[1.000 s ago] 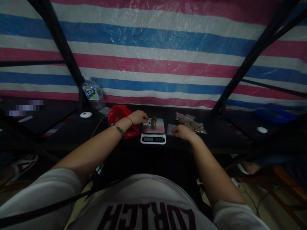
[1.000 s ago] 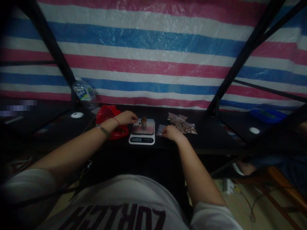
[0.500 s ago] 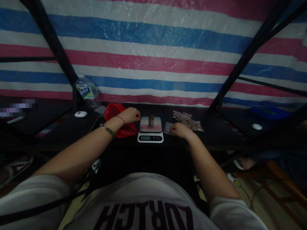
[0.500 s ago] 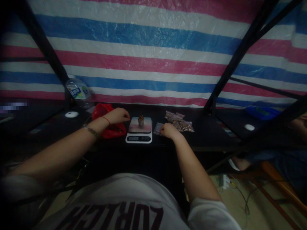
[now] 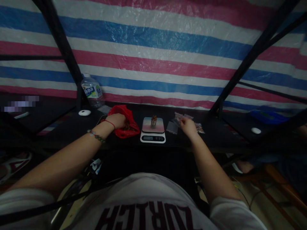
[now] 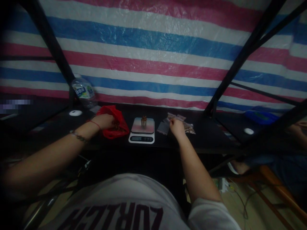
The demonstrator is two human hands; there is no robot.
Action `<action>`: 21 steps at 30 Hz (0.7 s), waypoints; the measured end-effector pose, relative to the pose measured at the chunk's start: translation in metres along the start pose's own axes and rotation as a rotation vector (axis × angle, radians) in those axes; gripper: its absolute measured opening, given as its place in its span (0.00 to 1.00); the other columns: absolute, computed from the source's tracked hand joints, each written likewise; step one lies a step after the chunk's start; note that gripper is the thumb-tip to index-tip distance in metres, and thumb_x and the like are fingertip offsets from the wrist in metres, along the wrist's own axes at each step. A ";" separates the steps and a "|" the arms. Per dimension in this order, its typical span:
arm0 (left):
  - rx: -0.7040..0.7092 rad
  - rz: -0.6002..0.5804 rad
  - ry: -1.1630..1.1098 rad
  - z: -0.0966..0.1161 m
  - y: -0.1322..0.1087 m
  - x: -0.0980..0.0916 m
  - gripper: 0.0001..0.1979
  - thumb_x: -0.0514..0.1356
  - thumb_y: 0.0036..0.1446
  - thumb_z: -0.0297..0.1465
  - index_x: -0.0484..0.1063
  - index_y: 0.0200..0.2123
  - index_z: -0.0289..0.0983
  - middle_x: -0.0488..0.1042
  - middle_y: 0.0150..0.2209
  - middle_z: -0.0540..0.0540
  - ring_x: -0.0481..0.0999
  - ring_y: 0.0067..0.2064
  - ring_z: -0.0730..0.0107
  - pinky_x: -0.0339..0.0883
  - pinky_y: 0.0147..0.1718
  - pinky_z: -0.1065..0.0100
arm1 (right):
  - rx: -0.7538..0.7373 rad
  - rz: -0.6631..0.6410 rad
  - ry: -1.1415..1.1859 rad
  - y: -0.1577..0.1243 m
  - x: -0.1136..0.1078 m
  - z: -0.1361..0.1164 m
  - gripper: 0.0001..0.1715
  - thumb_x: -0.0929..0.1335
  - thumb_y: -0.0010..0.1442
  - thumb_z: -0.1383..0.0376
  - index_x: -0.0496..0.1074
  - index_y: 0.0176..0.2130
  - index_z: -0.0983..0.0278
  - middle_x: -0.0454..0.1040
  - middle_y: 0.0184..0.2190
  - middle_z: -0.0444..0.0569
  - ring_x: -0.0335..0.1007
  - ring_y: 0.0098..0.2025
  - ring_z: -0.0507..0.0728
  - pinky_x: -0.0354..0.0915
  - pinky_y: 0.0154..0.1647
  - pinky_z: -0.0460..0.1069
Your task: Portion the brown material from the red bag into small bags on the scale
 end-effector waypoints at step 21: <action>0.406 0.930 -0.590 0.100 -0.129 -0.098 0.13 0.55 0.60 0.38 0.75 0.35 0.37 0.78 0.33 0.45 0.75 0.35 0.69 0.66 0.38 0.71 | -0.022 -0.358 1.511 -0.072 -0.016 -0.179 0.19 0.77 0.39 0.56 0.71 0.28 0.64 0.72 0.24 0.41 0.70 0.27 0.50 0.70 0.34 0.48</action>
Point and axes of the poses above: each hand's wrist, its own y-axis towards the middle knuckle, its own x-axis out of the palm, z = x × y, the point moved 10 cm from there along y, towards the middle knuckle
